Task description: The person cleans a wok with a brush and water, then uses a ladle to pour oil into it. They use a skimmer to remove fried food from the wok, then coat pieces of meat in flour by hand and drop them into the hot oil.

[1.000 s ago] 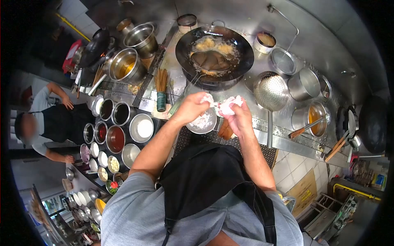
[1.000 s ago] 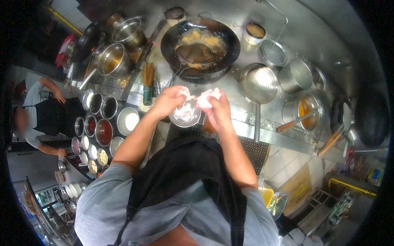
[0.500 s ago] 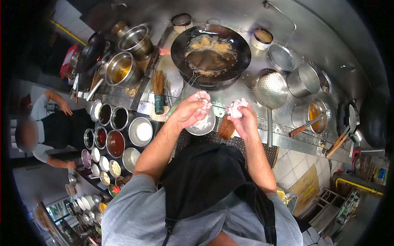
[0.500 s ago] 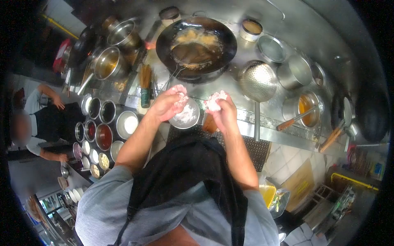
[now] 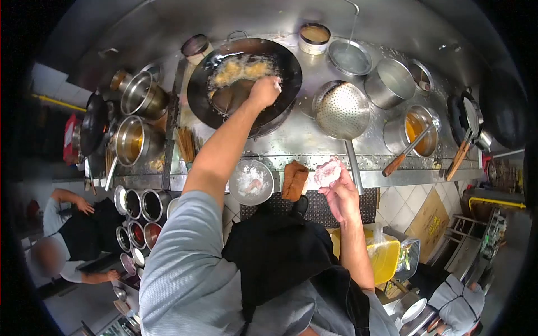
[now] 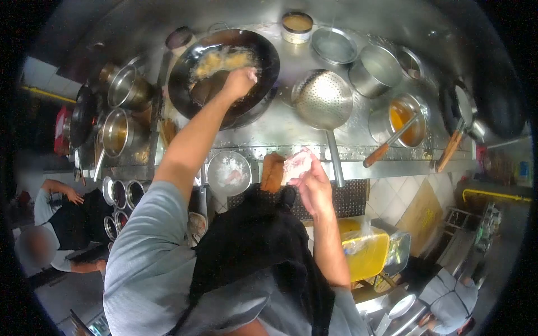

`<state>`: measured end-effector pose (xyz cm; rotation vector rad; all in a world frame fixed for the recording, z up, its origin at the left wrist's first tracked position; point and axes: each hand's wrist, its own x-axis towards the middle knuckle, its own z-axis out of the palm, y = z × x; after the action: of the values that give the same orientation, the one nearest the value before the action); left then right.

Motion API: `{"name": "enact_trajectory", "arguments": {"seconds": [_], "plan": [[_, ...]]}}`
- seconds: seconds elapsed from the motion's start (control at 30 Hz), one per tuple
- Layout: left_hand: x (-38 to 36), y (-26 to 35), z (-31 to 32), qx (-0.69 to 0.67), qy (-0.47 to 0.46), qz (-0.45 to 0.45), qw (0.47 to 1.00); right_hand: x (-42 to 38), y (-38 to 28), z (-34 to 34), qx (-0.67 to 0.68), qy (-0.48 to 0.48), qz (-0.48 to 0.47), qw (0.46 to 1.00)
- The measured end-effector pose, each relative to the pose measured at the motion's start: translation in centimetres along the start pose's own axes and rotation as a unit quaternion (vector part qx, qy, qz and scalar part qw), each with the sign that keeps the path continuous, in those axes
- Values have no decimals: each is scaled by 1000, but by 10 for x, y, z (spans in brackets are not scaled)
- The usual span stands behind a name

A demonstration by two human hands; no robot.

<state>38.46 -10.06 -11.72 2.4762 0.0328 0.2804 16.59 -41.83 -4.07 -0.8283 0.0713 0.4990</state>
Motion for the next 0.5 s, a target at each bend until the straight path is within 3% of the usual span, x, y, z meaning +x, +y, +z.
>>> {"name": "enact_trajectory", "arguments": {"seconds": [0.07, 0.13, 0.2, 0.23, 0.27, 0.37, 0.43, 0.47, 0.5], "plan": [[30, -9, 8, 9, -45, -19, 999, -2, 3, -7, 58, -15, 11, 998], [46, -14, 12, -1, 92, 22, 995, -3, 4, -3, 70, -5, 8, 998], [34, 15, -24, -176, 139, -3, 974, -1, 4, -3, 68, -37, 22, 997], [13, 46, -56, -49, 227, 92, 968, 1, 4, -4, 78, -51, 31, 995], [2, 53, -70, -170, 247, 94, 950, 4, 3, -3, 89, -80, 39, 992], [-64, 94, -125, -276, 230, 18, 933, 15, 8, 9, 54, -78, 39, 995], [-119, 117, -155, -197, 151, -53, 967, 23, 12, 21, 9, -97, 46, 994], [-144, 118, -154, -233, 153, 6, 960, 27, 16, 28, -34, -108, 51, 992], [-169, 129, -155, -274, 119, 11, 954, 31, 21, 34, -79, -108, 58, 989]]}}
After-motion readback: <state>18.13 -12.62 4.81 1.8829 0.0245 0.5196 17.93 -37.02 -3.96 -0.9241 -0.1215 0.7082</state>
